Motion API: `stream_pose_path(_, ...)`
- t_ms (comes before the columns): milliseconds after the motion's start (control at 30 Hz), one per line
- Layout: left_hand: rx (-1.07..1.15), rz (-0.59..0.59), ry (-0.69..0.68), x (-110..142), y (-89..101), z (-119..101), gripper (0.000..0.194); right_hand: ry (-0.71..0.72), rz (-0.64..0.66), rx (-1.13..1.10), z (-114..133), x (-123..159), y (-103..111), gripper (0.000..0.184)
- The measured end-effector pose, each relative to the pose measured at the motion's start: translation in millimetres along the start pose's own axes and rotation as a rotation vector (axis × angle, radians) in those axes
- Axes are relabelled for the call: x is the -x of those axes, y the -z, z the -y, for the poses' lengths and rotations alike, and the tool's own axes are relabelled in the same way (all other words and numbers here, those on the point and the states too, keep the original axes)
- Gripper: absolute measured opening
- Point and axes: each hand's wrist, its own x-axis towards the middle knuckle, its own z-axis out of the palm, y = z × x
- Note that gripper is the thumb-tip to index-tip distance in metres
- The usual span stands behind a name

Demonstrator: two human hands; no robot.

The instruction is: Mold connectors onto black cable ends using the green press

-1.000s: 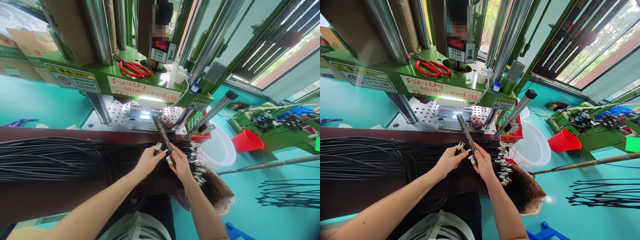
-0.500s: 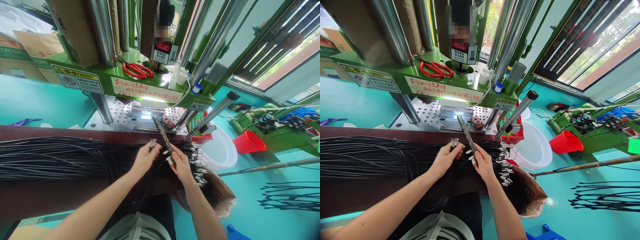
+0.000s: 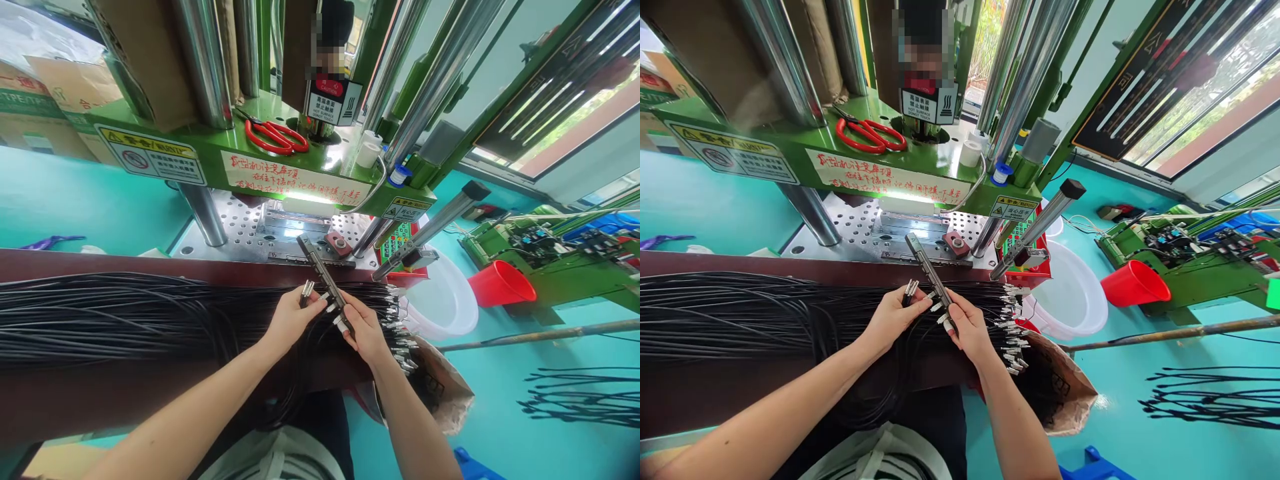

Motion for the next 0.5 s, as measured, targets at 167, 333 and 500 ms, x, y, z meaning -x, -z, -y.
stream_pose_path(167, -0.014, -0.006, 0.010, 1.5, 3.0, 1.7, 0.023, 0.035, 0.040, 0.105, 0.9, 1.0, -2.0, 0.046)
stream_pose_path(333, -0.037, -0.017, 0.000, 2.8, 6.0, -3.0, 0.026, 0.076, 0.049, 0.198, 0.2, 2.2, -5.7, 0.042)
stream_pose_path(500, 0.100, -0.083, 0.001, 2.7, 9.7, -6.7, 0.029, -0.023, -0.022, 0.025, 3.4, 1.8, -4.1, 0.048)
